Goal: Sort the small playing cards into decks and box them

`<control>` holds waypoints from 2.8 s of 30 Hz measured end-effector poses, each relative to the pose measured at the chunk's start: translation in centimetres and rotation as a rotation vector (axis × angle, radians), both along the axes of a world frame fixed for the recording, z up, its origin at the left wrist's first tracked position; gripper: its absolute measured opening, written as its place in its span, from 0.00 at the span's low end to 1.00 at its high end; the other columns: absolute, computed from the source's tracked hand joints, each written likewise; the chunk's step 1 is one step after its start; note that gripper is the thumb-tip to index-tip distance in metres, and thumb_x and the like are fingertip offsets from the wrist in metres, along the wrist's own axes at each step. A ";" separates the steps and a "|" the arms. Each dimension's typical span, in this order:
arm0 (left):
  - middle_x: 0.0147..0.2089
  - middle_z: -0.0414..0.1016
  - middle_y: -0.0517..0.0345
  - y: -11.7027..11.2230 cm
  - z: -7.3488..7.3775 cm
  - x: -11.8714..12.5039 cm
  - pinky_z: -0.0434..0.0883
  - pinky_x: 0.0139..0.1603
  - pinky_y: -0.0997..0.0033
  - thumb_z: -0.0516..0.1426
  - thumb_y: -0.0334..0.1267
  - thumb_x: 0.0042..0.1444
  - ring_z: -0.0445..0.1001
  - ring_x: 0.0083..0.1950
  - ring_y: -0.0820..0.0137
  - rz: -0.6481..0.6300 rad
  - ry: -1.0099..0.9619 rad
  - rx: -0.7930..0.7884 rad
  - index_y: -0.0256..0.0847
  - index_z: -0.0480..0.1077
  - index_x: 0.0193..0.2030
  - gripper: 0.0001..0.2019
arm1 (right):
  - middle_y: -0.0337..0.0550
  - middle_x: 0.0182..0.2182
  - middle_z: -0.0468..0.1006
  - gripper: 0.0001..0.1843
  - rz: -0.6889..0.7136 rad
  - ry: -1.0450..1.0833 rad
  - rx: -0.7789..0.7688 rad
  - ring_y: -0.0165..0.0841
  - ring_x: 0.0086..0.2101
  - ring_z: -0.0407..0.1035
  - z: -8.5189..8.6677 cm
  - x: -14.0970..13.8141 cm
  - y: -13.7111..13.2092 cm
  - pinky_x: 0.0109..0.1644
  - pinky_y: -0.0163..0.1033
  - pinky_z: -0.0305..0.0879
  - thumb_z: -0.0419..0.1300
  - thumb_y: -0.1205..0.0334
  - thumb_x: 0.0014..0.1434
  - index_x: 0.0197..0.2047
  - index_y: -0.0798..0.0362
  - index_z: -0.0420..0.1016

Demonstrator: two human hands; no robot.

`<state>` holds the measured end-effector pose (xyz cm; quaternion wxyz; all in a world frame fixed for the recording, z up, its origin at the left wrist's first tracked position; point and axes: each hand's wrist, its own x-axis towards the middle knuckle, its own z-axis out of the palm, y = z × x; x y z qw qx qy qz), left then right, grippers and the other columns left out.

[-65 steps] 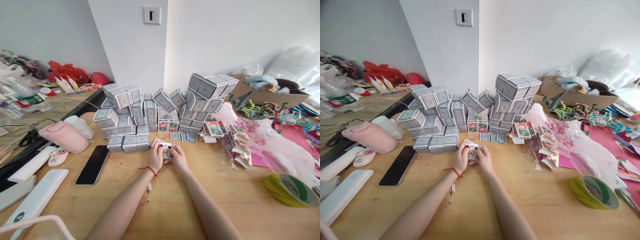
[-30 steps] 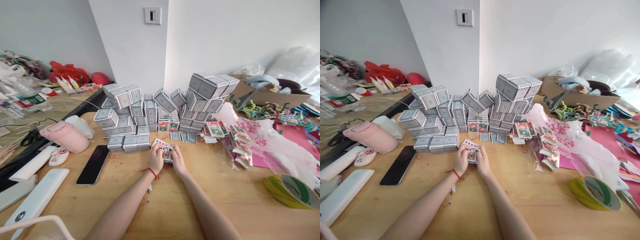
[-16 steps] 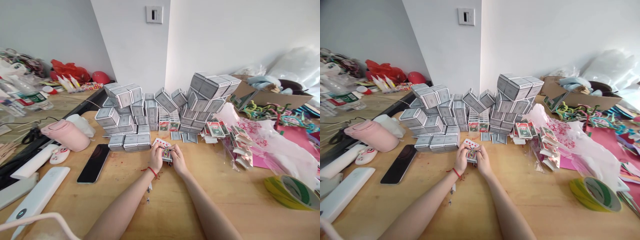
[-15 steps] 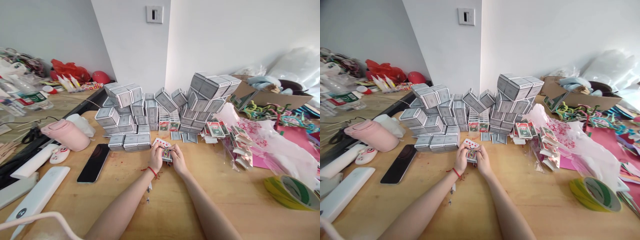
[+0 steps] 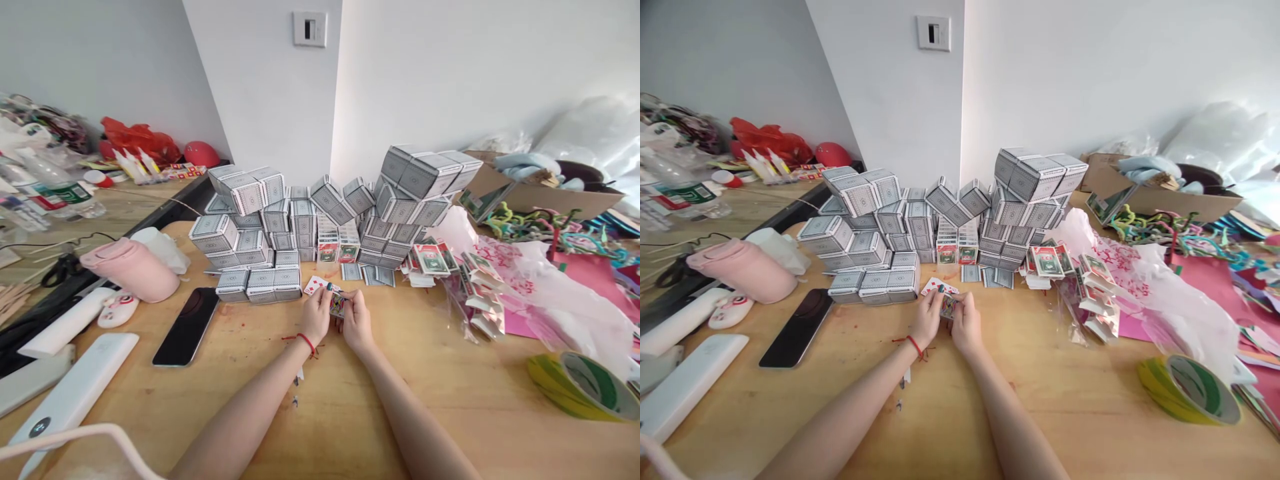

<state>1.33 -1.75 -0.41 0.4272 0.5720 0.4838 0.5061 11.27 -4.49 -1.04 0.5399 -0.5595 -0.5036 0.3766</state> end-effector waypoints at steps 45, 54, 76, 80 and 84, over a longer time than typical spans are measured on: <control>0.34 0.69 0.56 0.7 1.3 -0.8 0.64 0.41 0.71 0.54 0.40 0.51 0.68 0.38 0.70 -0.100 0.023 0.196 0.38 0.68 0.31 0.07 | 0.37 0.25 0.73 0.16 0.300 0.568 -0.174 0.31 0.27 0.71 1.0 0.9 0.8 0.31 0.41 0.70 0.62 0.50 0.45 0.29 0.53 0.64; 0.30 0.71 0.56 1.2 1.1 -1.2 0.66 0.39 0.69 0.55 0.36 0.49 0.69 0.35 0.70 -0.131 0.004 0.200 0.38 0.69 0.25 0.06 | 0.38 0.22 0.73 0.14 0.225 0.314 -0.089 0.30 0.22 0.68 0.7 1.0 0.7 0.28 0.37 0.69 0.61 0.51 0.45 0.28 0.54 0.68; 0.22 0.73 0.58 1.0 1.1 -0.6 0.65 0.23 0.74 0.63 0.37 0.35 0.68 0.23 0.73 -0.064 -0.463 -0.382 0.34 0.74 0.25 0.09 | 0.39 0.22 0.74 0.07 0.160 -0.035 0.023 0.33 0.23 0.69 0.9 0.6 0.1 0.29 0.38 0.66 0.54 0.58 0.50 0.26 0.50 0.69; 0.22 0.73 0.56 0.9 1.1 -0.4 0.66 0.22 0.73 0.64 0.39 0.34 0.68 0.22 0.72 -0.050 -0.479 -0.404 0.34 0.74 0.25 0.11 | 0.39 0.21 0.74 0.07 0.134 -0.099 0.041 0.34 0.23 0.69 0.9 0.7 -0.1 0.29 0.38 0.65 0.54 0.58 0.50 0.27 0.50 0.70; 0.24 0.74 0.56 1.1 0.6 -0.4 0.66 0.25 0.72 0.62 0.40 0.37 0.69 0.25 0.71 -0.039 -0.423 -0.348 0.34 0.73 0.25 0.11 | 0.39 0.21 0.74 0.07 0.103 -0.118 0.046 0.33 0.23 0.68 0.4 0.7 0.2 0.29 0.37 0.64 0.54 0.58 0.50 0.27 0.51 0.72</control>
